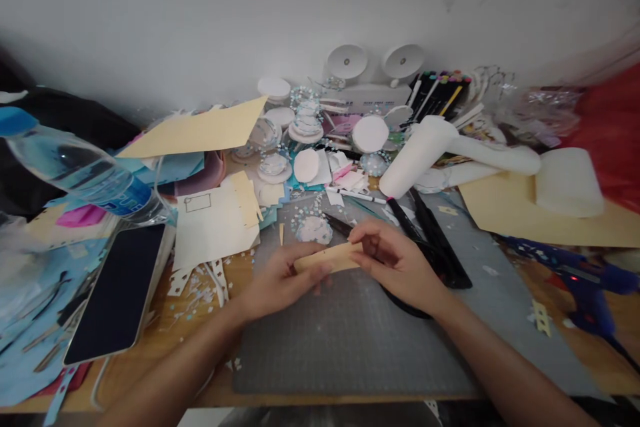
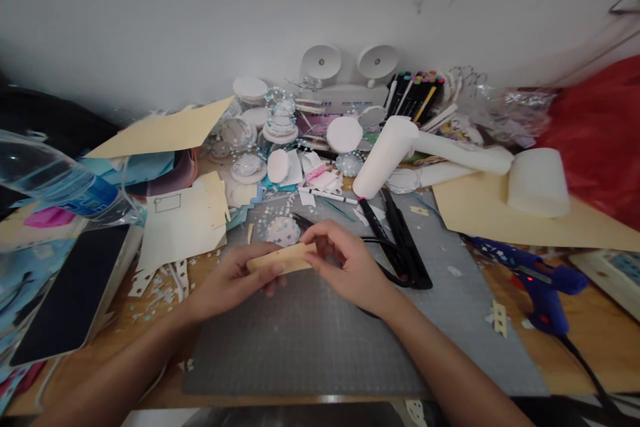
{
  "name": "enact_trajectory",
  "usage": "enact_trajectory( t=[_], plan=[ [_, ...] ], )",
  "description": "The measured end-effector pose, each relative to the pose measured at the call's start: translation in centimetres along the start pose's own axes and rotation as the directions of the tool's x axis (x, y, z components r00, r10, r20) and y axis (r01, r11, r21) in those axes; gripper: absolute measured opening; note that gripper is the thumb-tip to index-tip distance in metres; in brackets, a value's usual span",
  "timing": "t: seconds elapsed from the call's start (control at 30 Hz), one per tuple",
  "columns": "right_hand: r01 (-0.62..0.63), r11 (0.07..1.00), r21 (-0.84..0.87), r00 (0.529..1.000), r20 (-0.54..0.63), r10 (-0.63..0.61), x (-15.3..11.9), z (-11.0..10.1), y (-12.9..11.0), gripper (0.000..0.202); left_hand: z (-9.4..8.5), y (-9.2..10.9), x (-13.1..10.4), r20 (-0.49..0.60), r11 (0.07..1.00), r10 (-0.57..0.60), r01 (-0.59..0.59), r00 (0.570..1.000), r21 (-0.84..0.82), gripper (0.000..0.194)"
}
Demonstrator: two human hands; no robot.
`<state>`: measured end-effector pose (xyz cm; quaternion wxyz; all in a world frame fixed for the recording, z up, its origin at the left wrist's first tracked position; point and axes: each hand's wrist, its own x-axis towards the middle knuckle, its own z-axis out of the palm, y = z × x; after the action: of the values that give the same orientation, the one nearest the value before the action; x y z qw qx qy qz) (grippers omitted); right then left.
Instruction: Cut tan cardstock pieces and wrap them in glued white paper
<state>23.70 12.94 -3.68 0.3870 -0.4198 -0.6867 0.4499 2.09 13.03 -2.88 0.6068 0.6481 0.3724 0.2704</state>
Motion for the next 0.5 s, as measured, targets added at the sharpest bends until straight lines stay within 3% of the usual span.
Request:
enact_trajectory(
  t=[0.13,0.27,0.37,0.5],
  plan=[
    [0.018,0.999,0.040,0.998,-0.060,-0.016,-0.1,-0.1,0.0,0.014,0.2,0.0,0.1,-0.009,0.999,0.000,0.000,1.000,0.050,0.029],
    [-0.118,0.990,0.083,0.984,-0.126,0.128,1.3,-1.2,-0.3,0.017,0.3,-0.1,-0.1,0.041,1.000,-0.012,0.012,0.999,0.007,0.038],
    [-0.121,0.988,-0.096,0.992,0.023,0.124,3.4,-1.3,-0.5,0.022,0.3,-0.4,-0.2,0.087,1.000,-0.010,0.010,0.996,0.005,0.042],
    [0.163,0.897,-0.411,0.963,0.265,-0.054,6.3,0.3,-0.9,0.028,0.1,-0.6,-0.4,0.095,0.999,0.011,-0.015,0.995,0.043,0.042]
  ],
)
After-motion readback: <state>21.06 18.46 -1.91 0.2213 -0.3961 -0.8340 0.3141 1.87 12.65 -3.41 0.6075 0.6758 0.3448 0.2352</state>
